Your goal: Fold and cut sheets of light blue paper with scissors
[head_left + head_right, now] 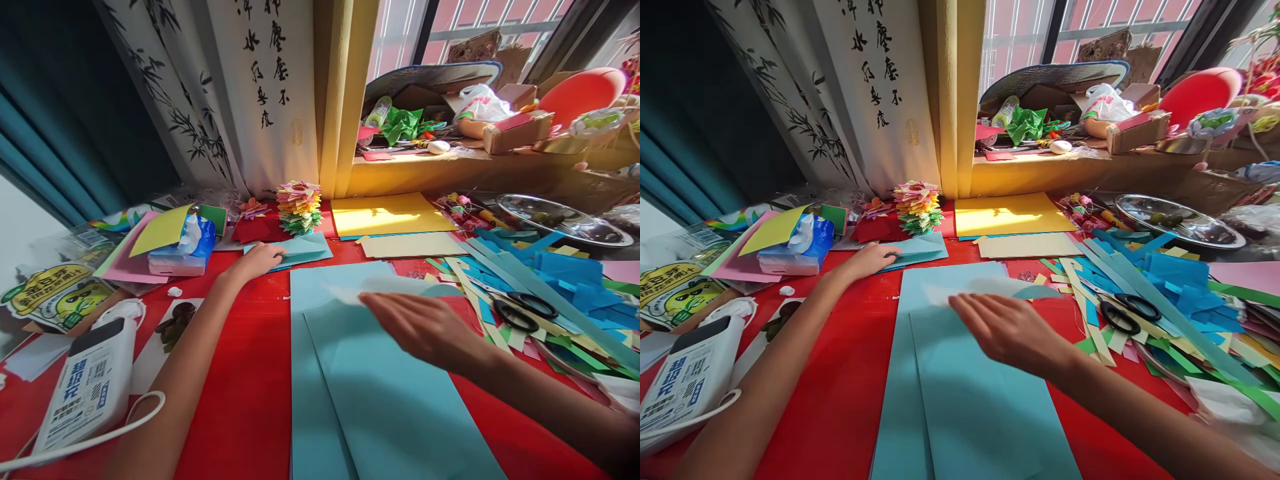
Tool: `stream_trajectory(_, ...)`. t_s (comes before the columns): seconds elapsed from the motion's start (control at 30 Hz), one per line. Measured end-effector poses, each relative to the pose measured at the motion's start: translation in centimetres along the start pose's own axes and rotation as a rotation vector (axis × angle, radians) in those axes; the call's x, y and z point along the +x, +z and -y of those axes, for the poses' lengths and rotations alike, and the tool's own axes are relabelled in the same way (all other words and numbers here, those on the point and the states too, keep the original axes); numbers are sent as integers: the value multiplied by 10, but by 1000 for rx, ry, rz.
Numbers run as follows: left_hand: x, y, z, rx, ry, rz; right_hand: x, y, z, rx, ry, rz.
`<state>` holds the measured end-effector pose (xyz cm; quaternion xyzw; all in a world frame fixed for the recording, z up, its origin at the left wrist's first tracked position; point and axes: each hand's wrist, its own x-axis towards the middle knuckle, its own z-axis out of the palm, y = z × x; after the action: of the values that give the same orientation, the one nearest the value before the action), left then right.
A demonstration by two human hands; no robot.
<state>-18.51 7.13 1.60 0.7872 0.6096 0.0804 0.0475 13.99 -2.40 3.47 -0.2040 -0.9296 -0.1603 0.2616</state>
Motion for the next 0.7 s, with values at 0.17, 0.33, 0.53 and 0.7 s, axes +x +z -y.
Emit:
stream_trajectory(0.17, -3, -21, -3, 2, -18, -132, 6, 22, 15, 19, -98, 170)
stream_trajectory(0.33, -25, -76, -16, -55, -104, -604, 49, 12, -3, -65, 71, 38)
stream_trajectory(0.53, -54, -120, -19, -10, -161, -932, 120, 65, 1, -61, 84, -15)
stream_trajectory(0.7, -61, -126, -16, -10, -176, -931, 151, 134, 18, -48, 57, 150)
